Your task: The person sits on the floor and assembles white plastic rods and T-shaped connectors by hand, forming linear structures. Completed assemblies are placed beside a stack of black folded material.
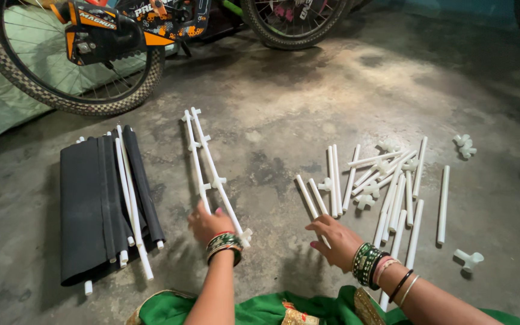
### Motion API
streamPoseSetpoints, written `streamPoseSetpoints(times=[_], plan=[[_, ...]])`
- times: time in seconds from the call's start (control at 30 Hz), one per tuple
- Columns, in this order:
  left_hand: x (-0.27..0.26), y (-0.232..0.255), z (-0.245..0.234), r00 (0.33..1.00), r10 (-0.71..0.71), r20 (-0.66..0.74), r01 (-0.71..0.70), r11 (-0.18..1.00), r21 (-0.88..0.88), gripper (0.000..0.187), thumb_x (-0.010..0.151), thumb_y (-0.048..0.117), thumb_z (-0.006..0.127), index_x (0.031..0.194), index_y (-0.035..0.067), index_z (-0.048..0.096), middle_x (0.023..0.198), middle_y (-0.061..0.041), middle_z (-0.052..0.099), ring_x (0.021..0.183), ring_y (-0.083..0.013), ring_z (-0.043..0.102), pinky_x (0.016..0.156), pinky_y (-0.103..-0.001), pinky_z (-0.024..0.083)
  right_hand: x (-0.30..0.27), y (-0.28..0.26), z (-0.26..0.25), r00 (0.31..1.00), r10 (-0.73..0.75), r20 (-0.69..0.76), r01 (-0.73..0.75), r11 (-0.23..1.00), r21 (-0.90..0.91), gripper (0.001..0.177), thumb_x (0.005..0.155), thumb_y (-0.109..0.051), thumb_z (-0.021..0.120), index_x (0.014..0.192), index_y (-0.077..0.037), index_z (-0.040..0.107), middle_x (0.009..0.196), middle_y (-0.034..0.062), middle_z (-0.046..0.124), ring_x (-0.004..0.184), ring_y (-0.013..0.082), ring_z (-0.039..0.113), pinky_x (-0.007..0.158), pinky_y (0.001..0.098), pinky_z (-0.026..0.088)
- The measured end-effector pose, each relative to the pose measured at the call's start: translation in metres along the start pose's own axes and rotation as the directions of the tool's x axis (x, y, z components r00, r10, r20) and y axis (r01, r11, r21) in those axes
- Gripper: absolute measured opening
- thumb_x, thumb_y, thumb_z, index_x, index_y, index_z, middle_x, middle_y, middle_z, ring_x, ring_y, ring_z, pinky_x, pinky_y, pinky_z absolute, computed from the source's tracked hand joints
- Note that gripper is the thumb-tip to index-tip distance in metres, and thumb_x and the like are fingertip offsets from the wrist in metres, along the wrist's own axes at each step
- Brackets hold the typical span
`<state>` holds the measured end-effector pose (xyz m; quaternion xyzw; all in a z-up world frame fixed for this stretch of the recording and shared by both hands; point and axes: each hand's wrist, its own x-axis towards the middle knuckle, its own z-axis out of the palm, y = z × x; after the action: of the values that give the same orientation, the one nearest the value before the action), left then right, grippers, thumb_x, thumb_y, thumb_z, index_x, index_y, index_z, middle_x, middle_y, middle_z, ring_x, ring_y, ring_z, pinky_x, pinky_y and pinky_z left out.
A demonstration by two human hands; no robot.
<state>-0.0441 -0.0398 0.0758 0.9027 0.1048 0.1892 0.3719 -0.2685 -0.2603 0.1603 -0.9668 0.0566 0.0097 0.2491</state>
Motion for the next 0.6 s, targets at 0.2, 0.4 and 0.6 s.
streamPoseSetpoints(times=[0.2,0.4,0.6], plan=[[-0.048,0.073,-0.006,0.929,0.357,0.098,-0.344,0.930,-0.130,0.057,0.079,0.016,0.080,0.132,0.012,0.060,0.135,-0.016,0.054,0.124,-0.0389,0.053,0.102,-0.054,0.044,0.000,0.010,0.005,0.997,-0.024,-0.072,0.023,1.000,-0.010,0.040,0.092,-0.026,0.069,0.129,-0.013,0.062,0.131,0.0095,0.058,0.108,0.0283,0.066,0.094,0.0406,0.056],[-0.086,0.103,-0.019,0.844,0.504,0.186,-0.480,0.863,-0.158,0.057,0.077,0.014,0.080,0.130,0.010,0.060,0.139,-0.021,0.049,0.131,-0.0422,0.048,0.101,-0.056,0.041,0.000,0.011,0.002,0.997,0.031,-0.064,-0.032,1.000,0.000,0.038,0.090,-0.025,0.070,0.126,-0.015,0.063,0.128,0.0084,0.058,0.108,0.0289,0.067,0.094,0.0399,0.056],[-0.068,0.092,-0.021,0.858,0.431,0.279,-0.407,0.902,-0.143,0.053,0.079,0.017,0.080,0.128,0.011,0.062,0.138,-0.019,0.052,0.129,-0.0407,0.050,0.104,-0.053,0.044,0.000,0.014,0.004,0.993,0.041,-0.114,-0.046,0.998,-0.041,0.035,0.087,-0.023,0.072,0.120,-0.015,0.065,0.122,0.0087,0.061,0.107,0.0303,0.066,0.092,0.0410,0.056]])
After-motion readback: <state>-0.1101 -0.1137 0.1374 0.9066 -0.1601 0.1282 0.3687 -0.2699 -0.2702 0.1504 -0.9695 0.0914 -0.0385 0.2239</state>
